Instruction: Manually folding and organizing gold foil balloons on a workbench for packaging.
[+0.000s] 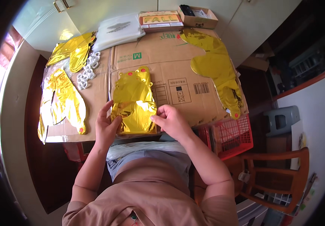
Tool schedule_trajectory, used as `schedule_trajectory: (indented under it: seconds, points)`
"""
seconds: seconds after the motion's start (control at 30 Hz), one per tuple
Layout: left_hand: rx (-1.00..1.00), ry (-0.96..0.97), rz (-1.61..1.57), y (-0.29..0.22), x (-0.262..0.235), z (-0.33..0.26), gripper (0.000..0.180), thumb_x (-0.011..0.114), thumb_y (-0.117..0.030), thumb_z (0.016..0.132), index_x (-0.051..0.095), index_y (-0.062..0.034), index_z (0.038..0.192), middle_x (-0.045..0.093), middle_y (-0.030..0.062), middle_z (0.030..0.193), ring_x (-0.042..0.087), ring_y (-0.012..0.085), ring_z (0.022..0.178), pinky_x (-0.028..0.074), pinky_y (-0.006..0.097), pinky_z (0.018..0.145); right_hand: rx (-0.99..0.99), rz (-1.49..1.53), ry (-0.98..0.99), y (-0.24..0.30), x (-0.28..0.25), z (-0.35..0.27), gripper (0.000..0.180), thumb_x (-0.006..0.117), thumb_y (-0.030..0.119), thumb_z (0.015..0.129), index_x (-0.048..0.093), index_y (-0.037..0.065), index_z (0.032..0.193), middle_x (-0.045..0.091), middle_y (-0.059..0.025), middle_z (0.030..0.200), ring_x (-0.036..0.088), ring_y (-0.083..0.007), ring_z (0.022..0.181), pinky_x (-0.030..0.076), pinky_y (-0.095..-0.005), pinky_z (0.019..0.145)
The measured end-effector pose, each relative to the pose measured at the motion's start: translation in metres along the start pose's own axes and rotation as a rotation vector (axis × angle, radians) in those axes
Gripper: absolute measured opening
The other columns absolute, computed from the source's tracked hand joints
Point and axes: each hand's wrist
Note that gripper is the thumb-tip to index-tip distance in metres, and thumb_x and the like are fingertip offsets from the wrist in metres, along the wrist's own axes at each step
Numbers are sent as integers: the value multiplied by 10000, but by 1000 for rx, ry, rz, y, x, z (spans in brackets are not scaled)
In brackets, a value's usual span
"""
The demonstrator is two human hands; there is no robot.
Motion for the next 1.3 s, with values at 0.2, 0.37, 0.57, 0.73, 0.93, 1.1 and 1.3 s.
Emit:
schedule_trajectory:
  seconds: [0.2, 0.37, 0.57, 0.73, 0.93, 1.1, 1.3]
  points:
    - [229, -7, 76, 1, 3, 51, 660, 562, 122, 902, 313, -2, 1501, 493, 160, 1419, 637, 218, 1163, 553, 283, 912, 85, -54, 25, 32, -9, 59, 198, 743, 196, 885, 668, 14, 910, 643, -5, 767, 526, -59, 617, 449, -243, 551]
    - [213, 49, 91, -9, 3, 87, 671, 593, 56, 915, 299, -37, 1511, 495, 183, 1367, 648, 198, 1063, 552, 274, 812, 102, -60, 31, 53, -11, 108, 123, 728, 137, 889, 684, 24, 912, 646, 17, 774, 495, -54, 590, 415, -240, 532]
    - [288, -140, -108, -2, -14, 106, 585, 620, -155, 992, 341, -25, 1489, 499, 152, 1399, 573, 173, 1156, 502, 304, 935, -575, -503, -261, 77, -5, 105, 99, 723, 88, 863, 661, 10, 860, 652, -66, 768, 589, -239, 653, 480, -352, 623]
    - [-188, -113, -520, -28, -36, 52, 508, 583, -262, 1021, 429, -11, 1435, 596, 130, 1281, 624, 208, 1108, 520, 311, 927, -1364, -983, -274, 65, 1, 42, 260, 739, 84, 728, 692, 85, 984, 640, -52, 978, 591, -244, 790, 483, -376, 707]
    - [-308, 124, -342, -18, -30, -10, 565, 640, -217, 988, 402, -31, 1465, 582, 115, 1220, 610, 175, 1098, 551, 316, 829, -1223, -1065, -117, 3, 1, 10, 280, 656, 83, 783, 728, 102, 1052, 651, -43, 1073, 559, -224, 891, 461, -389, 821]
    - [-149, 204, 68, -13, -14, -14, 680, 665, 27, 874, 369, 0, 1486, 572, 131, 1274, 657, 166, 998, 554, 290, 823, -1102, -1007, -104, -5, -6, 1, 433, 653, -29, 719, 731, 107, 1122, 676, -52, 1215, 589, -280, 1072, 474, -444, 954]
    - [-157, 179, 178, -17, -3, -9, 635, 563, 43, 860, 401, 38, 1474, 541, 189, 1397, 658, 135, 1005, 542, 259, 824, -845, -713, 13, 1, -24, -9, 453, 623, 39, 822, 640, 36, 1275, 608, -143, 1345, 510, -352, 1320, 404, -491, 1112]
Point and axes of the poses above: each hand's wrist, its own z-axis towards the middle knuckle, its own x-axis out of the palm, y = z × x
